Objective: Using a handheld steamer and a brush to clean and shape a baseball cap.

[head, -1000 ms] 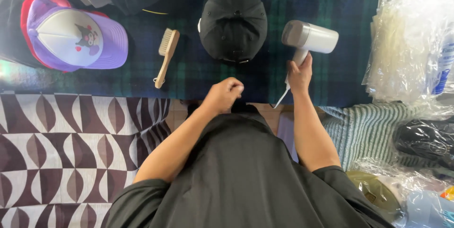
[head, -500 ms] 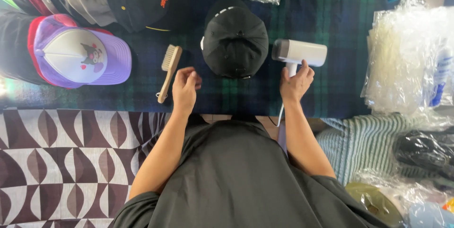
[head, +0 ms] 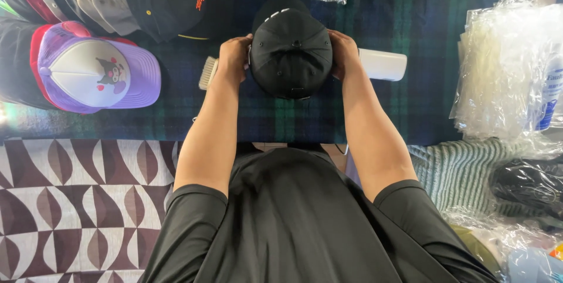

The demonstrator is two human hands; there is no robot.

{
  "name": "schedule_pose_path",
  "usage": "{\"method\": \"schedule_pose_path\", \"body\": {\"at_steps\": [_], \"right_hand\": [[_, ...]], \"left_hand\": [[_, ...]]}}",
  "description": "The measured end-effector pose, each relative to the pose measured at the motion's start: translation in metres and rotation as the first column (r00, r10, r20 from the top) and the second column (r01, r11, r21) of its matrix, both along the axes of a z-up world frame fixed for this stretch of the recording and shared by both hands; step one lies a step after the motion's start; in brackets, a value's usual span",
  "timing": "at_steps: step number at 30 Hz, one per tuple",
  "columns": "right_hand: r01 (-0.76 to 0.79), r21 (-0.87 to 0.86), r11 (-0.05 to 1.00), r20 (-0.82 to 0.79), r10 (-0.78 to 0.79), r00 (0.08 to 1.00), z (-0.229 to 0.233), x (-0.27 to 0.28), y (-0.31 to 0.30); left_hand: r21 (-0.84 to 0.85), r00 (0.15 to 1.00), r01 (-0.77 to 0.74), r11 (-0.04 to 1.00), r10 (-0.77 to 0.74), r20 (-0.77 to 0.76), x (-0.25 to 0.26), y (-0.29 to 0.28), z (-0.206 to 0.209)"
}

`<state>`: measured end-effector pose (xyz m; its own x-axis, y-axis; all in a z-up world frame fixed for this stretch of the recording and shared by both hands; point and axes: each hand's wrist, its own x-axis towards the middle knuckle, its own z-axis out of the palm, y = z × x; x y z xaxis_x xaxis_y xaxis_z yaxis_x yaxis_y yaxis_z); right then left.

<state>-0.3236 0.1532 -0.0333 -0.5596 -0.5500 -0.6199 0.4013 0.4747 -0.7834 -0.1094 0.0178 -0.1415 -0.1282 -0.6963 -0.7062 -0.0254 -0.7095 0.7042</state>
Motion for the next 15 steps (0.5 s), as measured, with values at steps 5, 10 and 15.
{"method": "schedule_pose_path", "body": {"at_steps": [5,10,15], "right_hand": [[0.052,-0.046,0.998,0.02,-0.051,0.998,0.017,-0.009,-0.011],[-0.659,-0.022,0.752,-0.767,0.41,0.494,0.023,-0.024,0.016],[-0.025,-0.141,0.99,-0.017,0.023,1.0,0.076,0.003,0.031]], "left_hand": [[-0.214,0.935,0.344,0.914,-0.312,0.17,0.002,-0.035,-0.032],[0.043,0.998,0.069,0.997,-0.069,-0.011,0.004,0.008,0.153],[0.059,0.858,0.138,0.989,-0.09,-0.505,0.031,0.036,0.163]]}}
